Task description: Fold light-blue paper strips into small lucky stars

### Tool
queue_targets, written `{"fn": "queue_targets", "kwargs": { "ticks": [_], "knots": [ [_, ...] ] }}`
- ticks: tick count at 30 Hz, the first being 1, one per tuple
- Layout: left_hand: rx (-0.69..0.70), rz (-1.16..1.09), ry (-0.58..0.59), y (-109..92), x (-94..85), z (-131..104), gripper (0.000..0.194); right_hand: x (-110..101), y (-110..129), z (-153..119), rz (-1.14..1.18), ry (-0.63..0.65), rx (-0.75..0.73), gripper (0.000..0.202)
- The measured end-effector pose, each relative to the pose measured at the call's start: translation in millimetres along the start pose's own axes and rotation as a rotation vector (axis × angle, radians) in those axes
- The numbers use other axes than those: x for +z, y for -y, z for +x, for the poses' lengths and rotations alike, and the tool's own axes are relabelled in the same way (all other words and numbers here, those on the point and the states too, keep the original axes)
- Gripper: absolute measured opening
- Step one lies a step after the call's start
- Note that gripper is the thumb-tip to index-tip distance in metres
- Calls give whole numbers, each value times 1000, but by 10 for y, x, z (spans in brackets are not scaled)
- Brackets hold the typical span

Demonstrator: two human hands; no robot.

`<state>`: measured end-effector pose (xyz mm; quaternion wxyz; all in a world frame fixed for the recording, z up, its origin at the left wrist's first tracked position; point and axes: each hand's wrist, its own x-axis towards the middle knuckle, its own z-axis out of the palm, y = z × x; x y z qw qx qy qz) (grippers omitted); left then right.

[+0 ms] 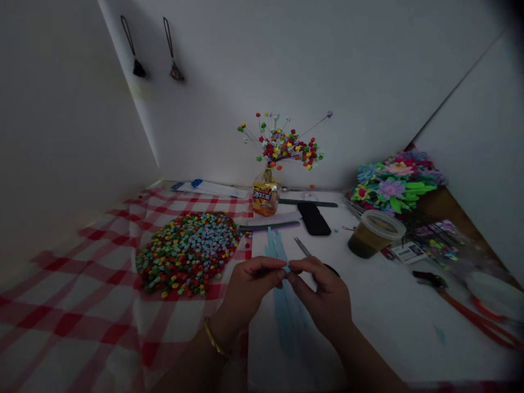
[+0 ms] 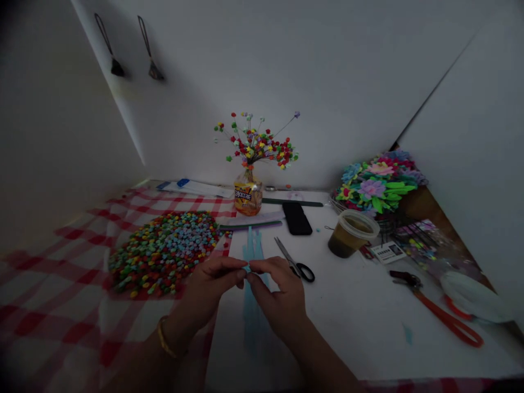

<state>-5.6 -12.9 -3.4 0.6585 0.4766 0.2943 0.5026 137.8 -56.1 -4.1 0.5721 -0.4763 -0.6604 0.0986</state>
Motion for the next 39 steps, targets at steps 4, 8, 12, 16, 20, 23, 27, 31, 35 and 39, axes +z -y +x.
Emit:
{"fn": "queue_targets", "kwargs": {
  "ticks": [4, 8, 12, 16, 20, 23, 27, 31, 35, 39],
  "knots": [
    [16, 86, 20, 24, -27, -2, 12, 14, 0, -12, 109, -45, 179, 12],
    [61, 197, 42, 46, -40, -15, 14, -11, -20, 15, 247, -11, 358, 11],
    [94, 243, 105, 27, -33, -27, 14, -49, -53, 39, 438, 56, 509, 14],
    [39, 206, 123, 1, -24, -30, 13, -61, -59, 56, 559, 103, 610, 16],
    [18, 188, 111, 2, -20, -34, 13, -54, -47, 63, 577, 106, 620, 17],
    [13, 170, 83, 18, -21, -36, 13, -43, -33, 53, 509, 107, 572, 17],
    [7, 89, 72, 32, -16, -37, 20, -36, -25, 33, 420, 68, 469, 17],
    [-15, 116, 79, 30, -7, -31, 21, -43, -67, 29, 462, 14, 528, 15],
    [-17, 219, 59, 38, -16, -20, 9, -54, -114, 34, 512, -22, 567, 18],
    [-5, 263, 58, 36, -23, -19, 10, -61, -108, 37, 521, -2, 602, 18]
  ]
}}
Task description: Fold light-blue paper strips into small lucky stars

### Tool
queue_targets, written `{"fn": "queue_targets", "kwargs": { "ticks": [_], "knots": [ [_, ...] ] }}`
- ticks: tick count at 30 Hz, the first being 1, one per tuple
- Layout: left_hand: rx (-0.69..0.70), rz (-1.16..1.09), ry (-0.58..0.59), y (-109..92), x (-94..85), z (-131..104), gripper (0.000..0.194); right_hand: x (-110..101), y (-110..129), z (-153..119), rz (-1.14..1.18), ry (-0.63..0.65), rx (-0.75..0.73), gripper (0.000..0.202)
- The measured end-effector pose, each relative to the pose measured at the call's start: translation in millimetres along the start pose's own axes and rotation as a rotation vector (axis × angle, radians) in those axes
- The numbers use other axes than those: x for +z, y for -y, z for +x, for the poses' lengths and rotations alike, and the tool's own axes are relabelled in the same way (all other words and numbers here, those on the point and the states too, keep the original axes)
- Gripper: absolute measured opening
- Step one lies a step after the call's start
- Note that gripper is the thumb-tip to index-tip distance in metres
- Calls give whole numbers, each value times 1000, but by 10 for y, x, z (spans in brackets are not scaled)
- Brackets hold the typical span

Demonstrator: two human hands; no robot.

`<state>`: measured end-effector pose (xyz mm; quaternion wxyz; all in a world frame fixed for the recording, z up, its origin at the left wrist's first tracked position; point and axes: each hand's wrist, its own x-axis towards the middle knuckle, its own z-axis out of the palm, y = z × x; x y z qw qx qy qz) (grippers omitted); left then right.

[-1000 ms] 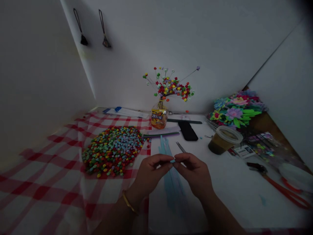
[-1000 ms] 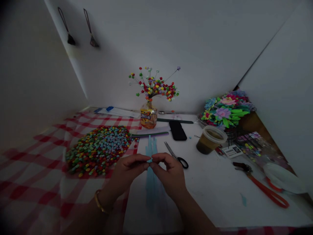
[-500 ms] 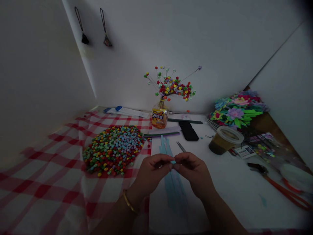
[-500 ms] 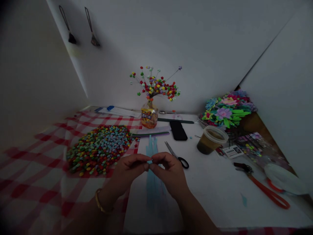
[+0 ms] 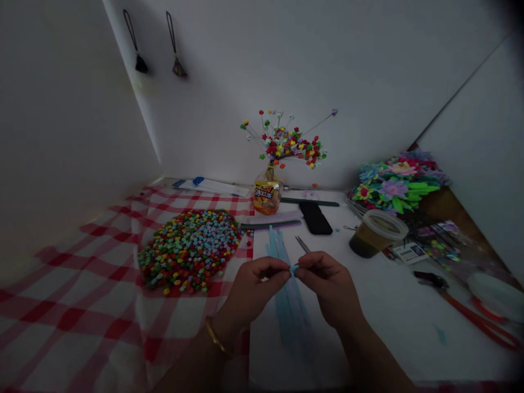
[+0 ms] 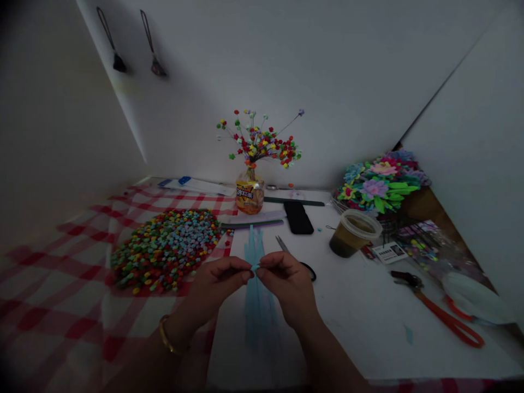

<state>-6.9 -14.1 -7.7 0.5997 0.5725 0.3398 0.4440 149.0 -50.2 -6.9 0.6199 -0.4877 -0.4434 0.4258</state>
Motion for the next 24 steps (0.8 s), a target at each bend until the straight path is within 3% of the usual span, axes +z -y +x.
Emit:
{"fn": "queue_targets", "kwargs": {
  "ticks": [9, 13, 16, 24],
  "knots": [
    [-29, 46, -6, -39, -25, 1, 3, 38, 25, -12, -100, 69, -20, 18],
    [-106, -117, -14, -73, -19, 6, 2, 51, 20, -44, -338, 78, -287, 33],
    [-123, -167, -9, -99, -12, 8, 2, 61, 43, -66, -575, 72, -501, 29],
    [-139, -185, 24, -109, -19, 11, 5, 49, 34, -46, -775, 111, -770, 29]
  ]
}}
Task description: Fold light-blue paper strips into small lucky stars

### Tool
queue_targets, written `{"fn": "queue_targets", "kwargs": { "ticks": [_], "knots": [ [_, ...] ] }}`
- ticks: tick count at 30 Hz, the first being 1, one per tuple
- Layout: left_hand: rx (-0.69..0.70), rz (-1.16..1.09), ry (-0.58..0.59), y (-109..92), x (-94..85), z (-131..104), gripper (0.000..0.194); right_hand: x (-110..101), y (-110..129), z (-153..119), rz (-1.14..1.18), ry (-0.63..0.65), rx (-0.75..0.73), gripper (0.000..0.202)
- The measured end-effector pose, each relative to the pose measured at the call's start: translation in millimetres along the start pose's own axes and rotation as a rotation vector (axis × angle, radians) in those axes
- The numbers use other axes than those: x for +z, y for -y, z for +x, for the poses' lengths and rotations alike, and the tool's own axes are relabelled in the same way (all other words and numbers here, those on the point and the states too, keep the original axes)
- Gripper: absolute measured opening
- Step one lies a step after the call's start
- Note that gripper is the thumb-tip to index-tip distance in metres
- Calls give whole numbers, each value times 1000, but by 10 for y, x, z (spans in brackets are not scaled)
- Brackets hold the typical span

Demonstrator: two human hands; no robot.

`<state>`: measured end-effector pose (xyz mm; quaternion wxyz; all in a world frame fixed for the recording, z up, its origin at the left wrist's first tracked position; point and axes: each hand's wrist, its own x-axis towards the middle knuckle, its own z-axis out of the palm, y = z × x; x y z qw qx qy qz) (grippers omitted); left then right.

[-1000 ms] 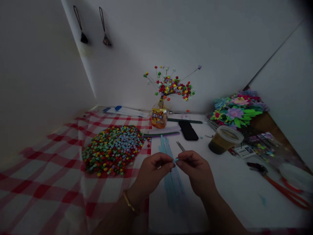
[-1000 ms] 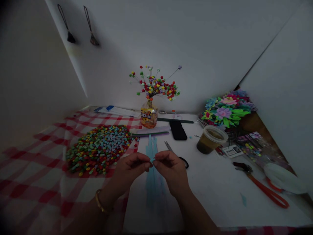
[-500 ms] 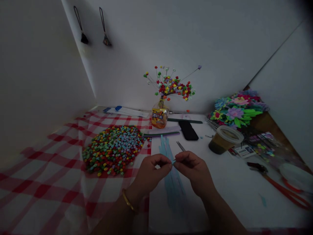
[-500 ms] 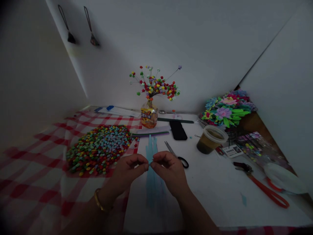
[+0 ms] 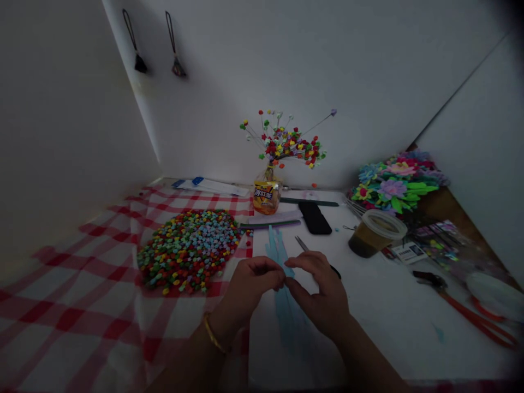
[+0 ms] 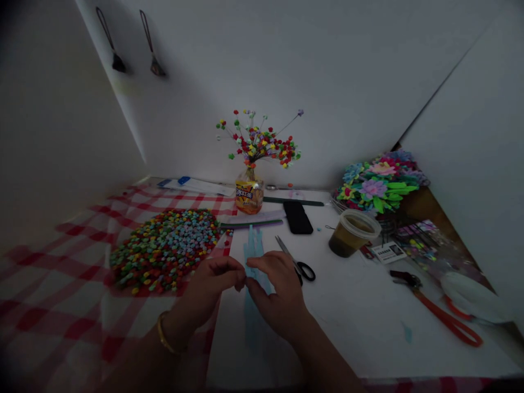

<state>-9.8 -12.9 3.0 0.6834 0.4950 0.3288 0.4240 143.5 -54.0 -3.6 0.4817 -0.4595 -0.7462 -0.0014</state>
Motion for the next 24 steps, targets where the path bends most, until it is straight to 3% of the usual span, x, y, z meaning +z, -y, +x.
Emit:
{"fn": "queue_targets", "kwargs": {
  "ticks": [6, 15, 24],
  "knots": [
    [1, -13, 34, 59, -40, 16, 8, 7, 15, -10, 7, -22, 32, 29],
    [28, -82, 63, 138, -126, 48, 10, 40, -5, -47, 138, -70, 24, 45],
    [-12, -27, 149, 83, -96, 20, 11, 15, -9, -25, 117, -62, 18, 40]
  ]
}}
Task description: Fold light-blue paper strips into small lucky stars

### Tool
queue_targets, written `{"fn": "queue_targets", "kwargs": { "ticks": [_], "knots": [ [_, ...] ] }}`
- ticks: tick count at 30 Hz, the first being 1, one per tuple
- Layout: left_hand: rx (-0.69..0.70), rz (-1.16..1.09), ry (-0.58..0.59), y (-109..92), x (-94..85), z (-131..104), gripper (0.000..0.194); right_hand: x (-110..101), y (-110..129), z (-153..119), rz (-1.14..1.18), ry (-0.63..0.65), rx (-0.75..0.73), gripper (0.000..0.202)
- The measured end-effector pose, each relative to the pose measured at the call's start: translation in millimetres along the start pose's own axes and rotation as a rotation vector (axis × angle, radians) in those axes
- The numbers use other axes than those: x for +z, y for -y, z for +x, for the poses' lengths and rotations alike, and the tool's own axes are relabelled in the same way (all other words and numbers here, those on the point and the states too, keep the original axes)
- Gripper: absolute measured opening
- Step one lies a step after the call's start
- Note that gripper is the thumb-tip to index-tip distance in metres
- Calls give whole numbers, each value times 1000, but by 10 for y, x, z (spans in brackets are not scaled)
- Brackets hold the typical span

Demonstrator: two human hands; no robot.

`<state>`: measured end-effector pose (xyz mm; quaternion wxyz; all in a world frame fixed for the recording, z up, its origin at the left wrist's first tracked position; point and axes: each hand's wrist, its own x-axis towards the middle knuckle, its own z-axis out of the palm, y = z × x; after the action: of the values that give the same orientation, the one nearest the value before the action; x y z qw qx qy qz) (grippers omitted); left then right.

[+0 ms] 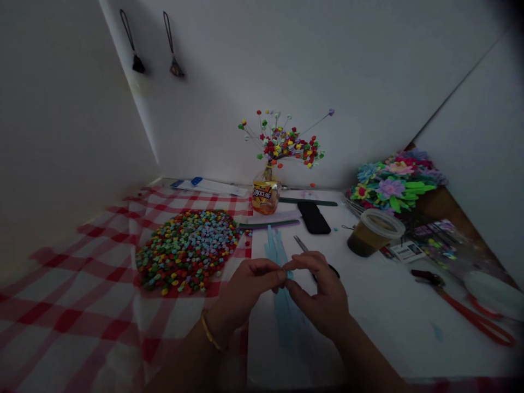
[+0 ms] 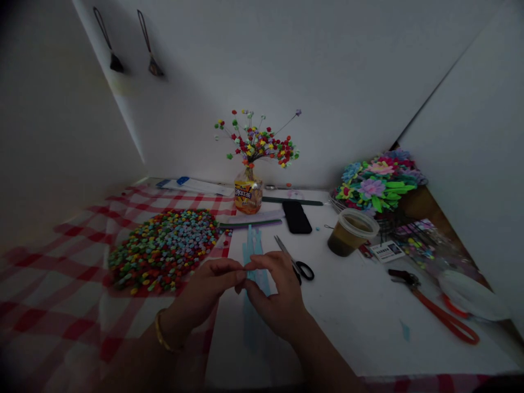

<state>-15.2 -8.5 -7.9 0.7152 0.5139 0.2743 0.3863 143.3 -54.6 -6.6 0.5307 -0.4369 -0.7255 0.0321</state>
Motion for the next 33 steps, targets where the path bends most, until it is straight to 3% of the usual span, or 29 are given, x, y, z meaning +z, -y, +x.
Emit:
{"fn": "queue_targets", "kwargs": {
  "ticks": [8, 14, 18, 24, 27, 33],
  "knots": [
    [43, 43, -32, -20, 41, -8, 20, 26, -1, -34, 47, -41, 41, 43],
    [106, 214, -98, -60, 19, -20, 8, -12, 3, -9, 285, 84, 364, 25],
    [146, 320, -127, -65, 25, -22, 7, -23, -16, 20, 359, 77, 479, 10],
    [108, 104, -142, -6, 71, -18, 7, -12, -17, 27, 475, 1, 583, 9],
    [121, 39, -112, 6, 87, -14, 15, -9, -14, 19, 489, -38, 597, 11],
    [252, 56, -152, -8, 79, -7, 6, 15, 22, 3, 398, 10, 503, 5]
  ]
}}
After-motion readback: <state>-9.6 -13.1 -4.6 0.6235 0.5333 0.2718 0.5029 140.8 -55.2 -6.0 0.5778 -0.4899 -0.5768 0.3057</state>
